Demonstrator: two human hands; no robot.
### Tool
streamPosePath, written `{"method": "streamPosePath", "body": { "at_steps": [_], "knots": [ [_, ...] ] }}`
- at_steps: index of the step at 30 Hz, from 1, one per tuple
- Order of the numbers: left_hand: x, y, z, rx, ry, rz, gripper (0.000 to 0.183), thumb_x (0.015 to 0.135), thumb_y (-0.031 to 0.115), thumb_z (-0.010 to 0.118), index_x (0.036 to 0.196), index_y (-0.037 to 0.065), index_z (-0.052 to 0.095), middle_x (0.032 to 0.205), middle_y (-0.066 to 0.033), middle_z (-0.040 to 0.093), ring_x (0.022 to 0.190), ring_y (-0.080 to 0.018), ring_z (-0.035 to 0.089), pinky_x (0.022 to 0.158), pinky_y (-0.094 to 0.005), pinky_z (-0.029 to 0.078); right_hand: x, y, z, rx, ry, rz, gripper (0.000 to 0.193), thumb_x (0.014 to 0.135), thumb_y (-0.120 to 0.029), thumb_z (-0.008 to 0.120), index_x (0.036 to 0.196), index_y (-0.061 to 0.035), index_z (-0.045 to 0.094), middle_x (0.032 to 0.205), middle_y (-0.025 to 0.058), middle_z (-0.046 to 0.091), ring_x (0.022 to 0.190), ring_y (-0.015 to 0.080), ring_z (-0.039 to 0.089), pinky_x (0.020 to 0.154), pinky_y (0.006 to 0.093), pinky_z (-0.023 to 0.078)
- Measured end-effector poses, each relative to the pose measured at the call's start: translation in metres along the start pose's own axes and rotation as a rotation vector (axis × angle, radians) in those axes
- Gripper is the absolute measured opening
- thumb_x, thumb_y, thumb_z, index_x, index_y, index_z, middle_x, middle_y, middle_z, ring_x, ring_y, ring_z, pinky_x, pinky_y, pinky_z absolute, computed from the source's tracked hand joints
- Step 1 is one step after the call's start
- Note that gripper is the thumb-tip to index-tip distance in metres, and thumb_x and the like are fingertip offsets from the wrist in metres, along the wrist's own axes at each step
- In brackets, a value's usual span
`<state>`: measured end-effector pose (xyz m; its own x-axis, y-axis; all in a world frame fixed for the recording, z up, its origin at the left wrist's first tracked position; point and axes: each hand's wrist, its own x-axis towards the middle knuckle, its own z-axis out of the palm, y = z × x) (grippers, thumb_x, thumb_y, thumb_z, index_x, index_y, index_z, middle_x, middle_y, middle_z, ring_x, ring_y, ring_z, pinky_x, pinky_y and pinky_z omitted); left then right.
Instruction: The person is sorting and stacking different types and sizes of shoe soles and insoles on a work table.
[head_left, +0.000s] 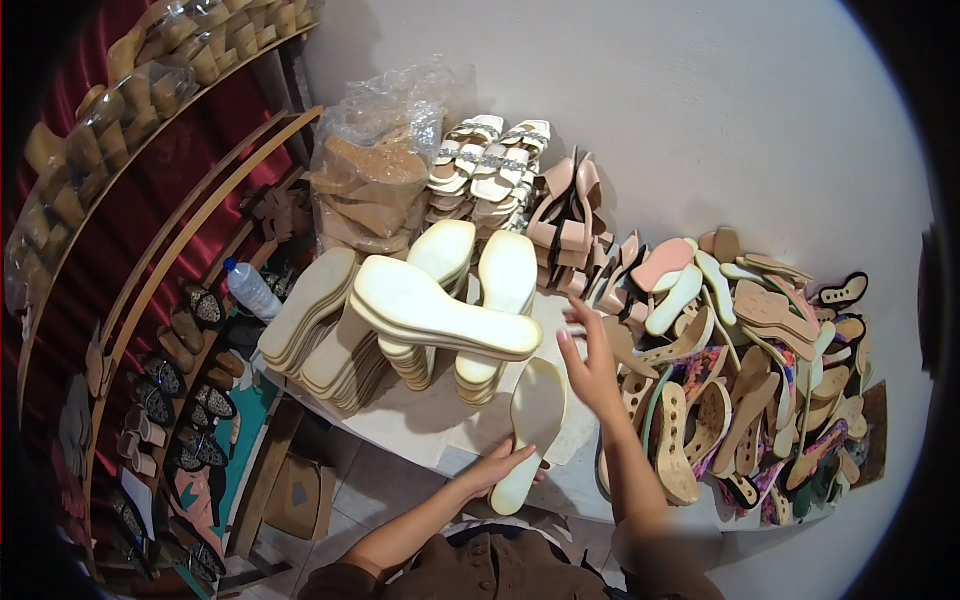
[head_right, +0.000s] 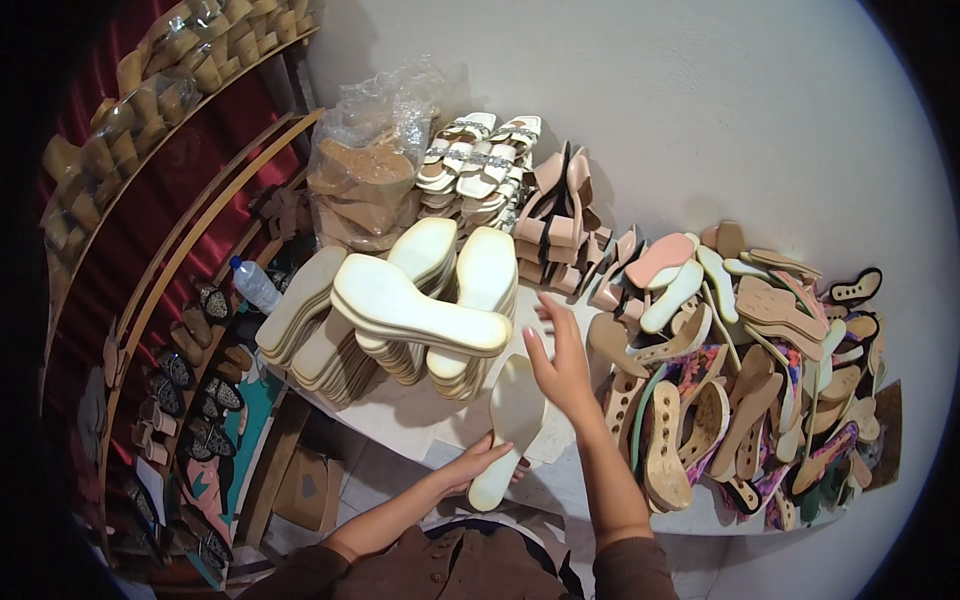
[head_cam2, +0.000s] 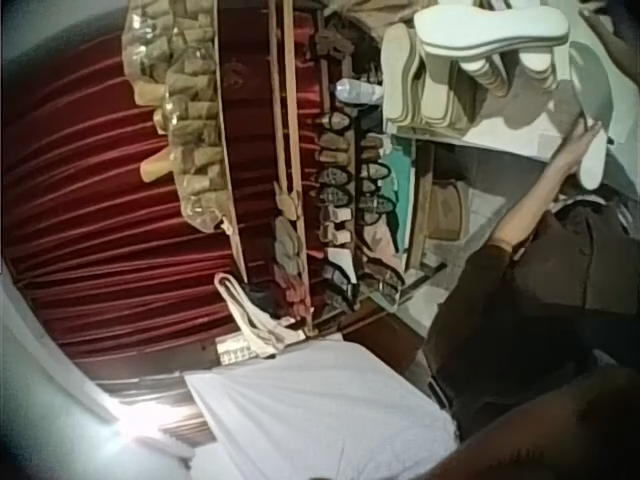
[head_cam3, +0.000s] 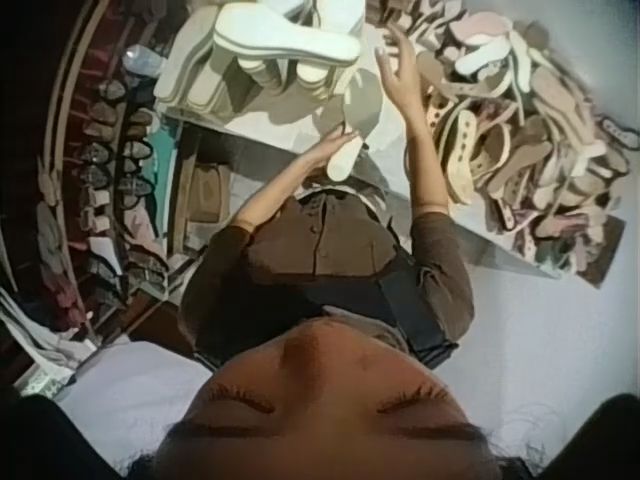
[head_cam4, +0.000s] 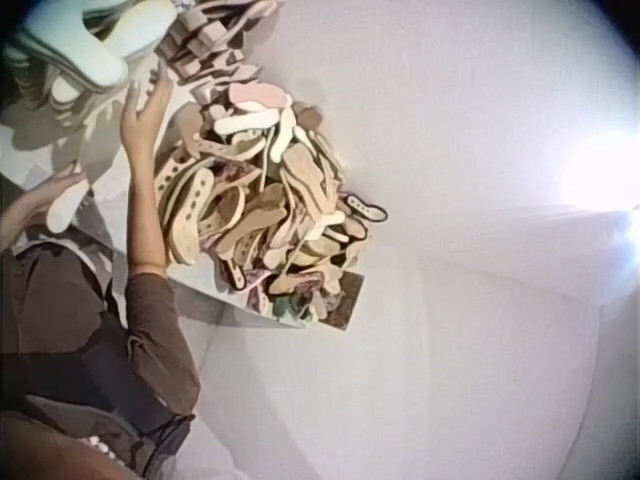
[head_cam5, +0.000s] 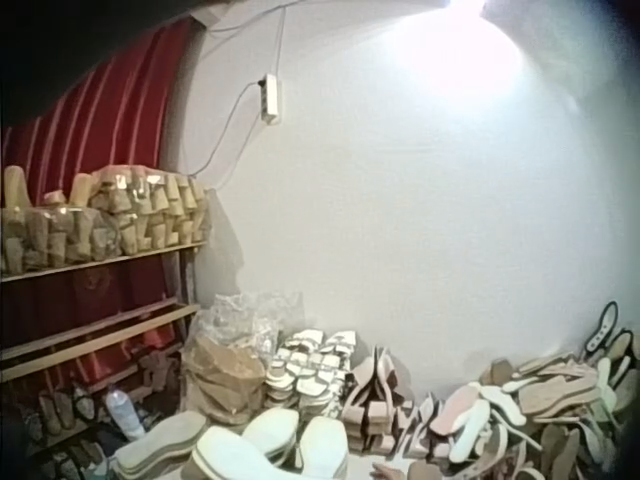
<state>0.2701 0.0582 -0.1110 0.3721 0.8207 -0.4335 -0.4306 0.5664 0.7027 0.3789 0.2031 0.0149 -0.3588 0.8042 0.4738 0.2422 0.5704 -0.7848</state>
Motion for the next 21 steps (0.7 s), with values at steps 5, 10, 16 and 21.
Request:
{"method": "streamPosePath", "body": {
  "at_steps": [5, 10, 16, 21],
  "knots": [
    [0.029, -0.008, 0.017, -0.023, 0.076, 0.029, 0.064, 0.091, 0.046, 0.039, 0.137, 0.009, 0.013, 0.118, -0.0079, 0.046, 0.102, -0.0125, 0.049, 0.078, -0.0243, 0.045, -0.1, 0.025, -0.001, -0.229, 0.157, 0.194, 0.056, 0.081, -0.013, 0.056, 0.129, 0.0006, 0.032, 0.118, 0.0196, 0.04, 0.106, 0.0282, 0.044, 0.088, 0.0364, 0.038],
    [0.052, 0.025, 0.083, -0.035, 0.109, 0.059, 0.058, 0.091, 0.049, 0.035, 0.133, 0.01, 0.022, 0.111, -0.0073, 0.048, 0.093, -0.0106, 0.052, 0.075, -0.0255, 0.046, -0.147, -0.005, -0.04, -0.393, 0.011, 0.381, 0.072, 0.069, -0.014, 0.066, 0.129, 0.0019, 0.03, 0.118, 0.0254, 0.036, 0.109, 0.0388, 0.04, 0.092, 0.0411, 0.035],
    [0.085, 0.07, 0.112, 0.133, 0.026, 0.274, 0.064, 0.094, 0.043, 0.029, 0.138, 0.006, 0.002, 0.137, -0.0122, 0.024, 0.127, -0.0183, 0.023, 0.103, -0.0294, 0.021, -0.079, -0.014, -0.086, -0.518, -0.046, 0.143, 0.067, 0.067, -0.017, 0.068, 0.125, 0.0042, 0.04, 0.112, 0.025, 0.043, 0.101, 0.0385, 0.048, 0.082, 0.0392, 0.043],
    [0.05, 0.148, 0.115, 0.236, 0.086, 0.56, 0.059, 0.094, 0.034, 0.039, 0.137, 0.007, 0.008, 0.131, -0.0122, 0.034, 0.114, -0.0158, 0.039, 0.091, -0.0274, 0.035, 0.013, -0.005, -0.089, -0.318, -0.092, -0.036, 0.066, 0.065, -0.017, 0.066, 0.126, -0.0052, 0.044, 0.103, 0.0194, 0.051, 0.093, 0.0345, 0.054, 0.078, 0.0376, 0.045]
  ]
}}
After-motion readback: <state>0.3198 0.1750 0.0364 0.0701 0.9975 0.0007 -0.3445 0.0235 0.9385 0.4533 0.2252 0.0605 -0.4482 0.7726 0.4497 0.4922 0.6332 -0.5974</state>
